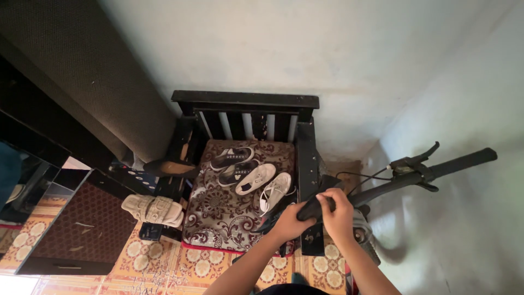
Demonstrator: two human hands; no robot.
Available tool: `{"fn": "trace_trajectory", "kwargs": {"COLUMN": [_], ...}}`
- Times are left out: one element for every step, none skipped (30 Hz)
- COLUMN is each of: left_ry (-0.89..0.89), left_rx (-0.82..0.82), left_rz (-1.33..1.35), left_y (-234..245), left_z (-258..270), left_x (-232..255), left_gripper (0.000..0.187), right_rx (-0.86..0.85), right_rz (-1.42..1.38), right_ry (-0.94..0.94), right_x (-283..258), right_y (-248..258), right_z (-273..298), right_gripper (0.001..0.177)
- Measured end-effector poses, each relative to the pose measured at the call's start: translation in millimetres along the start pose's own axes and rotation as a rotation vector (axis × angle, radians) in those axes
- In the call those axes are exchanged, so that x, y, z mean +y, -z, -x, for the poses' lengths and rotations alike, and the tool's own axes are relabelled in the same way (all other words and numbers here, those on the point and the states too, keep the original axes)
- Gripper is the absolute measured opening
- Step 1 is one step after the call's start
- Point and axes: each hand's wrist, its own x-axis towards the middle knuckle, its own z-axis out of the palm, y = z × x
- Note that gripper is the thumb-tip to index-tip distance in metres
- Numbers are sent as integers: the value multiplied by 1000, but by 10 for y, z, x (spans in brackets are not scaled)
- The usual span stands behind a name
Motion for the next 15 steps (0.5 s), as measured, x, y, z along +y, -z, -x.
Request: {"fn": "trace_trajectory", "kwargs": {"left_ry": [1, -34, -69, -71, -67, -63, -64, -100, -136, -136, -131, -127, -128, -125, -121], "left_rx": [-3, 2, 6, 5, 8, 12, 11, 9, 6, 4, -21, -46, -48, -83, -118], "left_rz": [-1, -8, -15, -16, -20, -23, -24, -20, -15, -16, -101, -187, -188, -128, -69], "left_y": [-12, -21, -32, -30, -28, -24, -23, -20, -16, -3, 10, 24, 89, 148, 208], "left_z": [-16, -33, -49, -62, -75, -84, -96, -106, -117, -126, -136, -147, -128, -95, -62], "left_x": [-60, -120, -180, -177, -174, -171, -251, -330, -411, -481, -553, -625, -469, -315, -161], "left_gripper": [51, 43, 36, 36, 34, 32, 32, 31, 31, 31, 24, 20, 20, 28, 39], "right_rx": [2, -18, -37, -35, -123, -212, -210, -253, -296, -294, -345, -395, -393, -420, -448], "right_rz": [1, -16, -32, -32, -50, -69, -69, -65, -60, -60, -22, 16, 16, -8, -32], "right_ry": [-3, 60, 122, 123, 60, -3, -3, 99, 200, 199, 230, 261, 260, 277, 294], "right_x": [-36, -72, -108, -131, -154, -179, -192, -205, -219, -227, -234, -240, -240, -241, -243], "right_y": [-7, -17, -25, -45, -64, -86, -98, -112, -127, -127, -128, -131, -129, -125, -120], "right_z": [14, 25, 37, 62, 86, 112, 130, 149, 167, 170, 173, 175, 161, 160, 159], "right_gripper": [13, 12, 12, 12, 11, 11, 11, 11, 12, 12, 12, 12, 12, 11, 11]}}
